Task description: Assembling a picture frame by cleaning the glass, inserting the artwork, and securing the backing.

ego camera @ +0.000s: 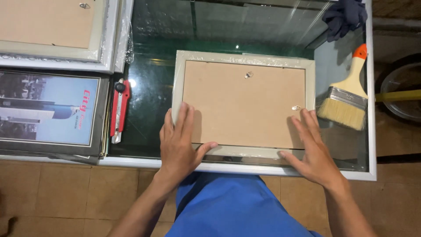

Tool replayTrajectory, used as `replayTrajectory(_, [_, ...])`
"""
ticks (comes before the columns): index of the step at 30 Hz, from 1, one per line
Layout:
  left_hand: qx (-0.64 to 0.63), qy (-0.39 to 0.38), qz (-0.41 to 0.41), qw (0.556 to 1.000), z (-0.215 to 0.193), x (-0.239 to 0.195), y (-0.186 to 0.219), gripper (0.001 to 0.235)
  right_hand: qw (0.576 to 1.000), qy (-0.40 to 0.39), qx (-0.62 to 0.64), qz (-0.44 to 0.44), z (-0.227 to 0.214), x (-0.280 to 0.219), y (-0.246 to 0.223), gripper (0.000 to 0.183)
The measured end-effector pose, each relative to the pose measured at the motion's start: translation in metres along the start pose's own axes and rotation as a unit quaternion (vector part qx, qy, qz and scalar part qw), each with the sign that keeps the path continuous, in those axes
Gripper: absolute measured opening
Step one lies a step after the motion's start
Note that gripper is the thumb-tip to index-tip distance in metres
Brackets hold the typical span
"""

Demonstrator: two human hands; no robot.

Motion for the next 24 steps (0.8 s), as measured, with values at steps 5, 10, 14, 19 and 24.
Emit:
replayTrajectory(5, [-0.031,0.025,-0.033,0.999,0.008,0.001,-0.01,0.12,0.994,0.096,-0.05,-0.026,0.012,0.001,0.018,0.093])
replayTrajectory(10, [-0.075,-0.031,-0.051,0.995,-0.001,0.0,-0.009,0.09,0.994,0.087,-0.068,-0.027,0.015,0.002,0.013,0.087])
replayTrajectory(14, [-0.013,-0.063,-0.06,0.996,0.001,0.003,-0.013,0.081,0.984,0.088,-0.15,-0.046,0.02,0.008,0.011,0.083])
replayTrajectory(19, [-0.005,-0.064,-0.07,0.996,-0.001,0.015,-0.018,0.073,0.979,0.065,-0.194,-0.002,0.018,0.011,0.014,0.076])
replayTrajectory(24, [0.069,-0.015,-0.013,0.997,0.003,0.066,-0.039,0.051,0.952,0.081,-0.295,-0.02,-0.005,0.07,0.031,0.037])
Point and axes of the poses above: each hand's wrist, its own x-axis towards the middle knuckle, its own z-axis out of the palm, y = z × x, the point moved 2 cm from there along x, towards the middle knuckle, and after that the axes turned 3 degrees about z, right-handed, at the moved point
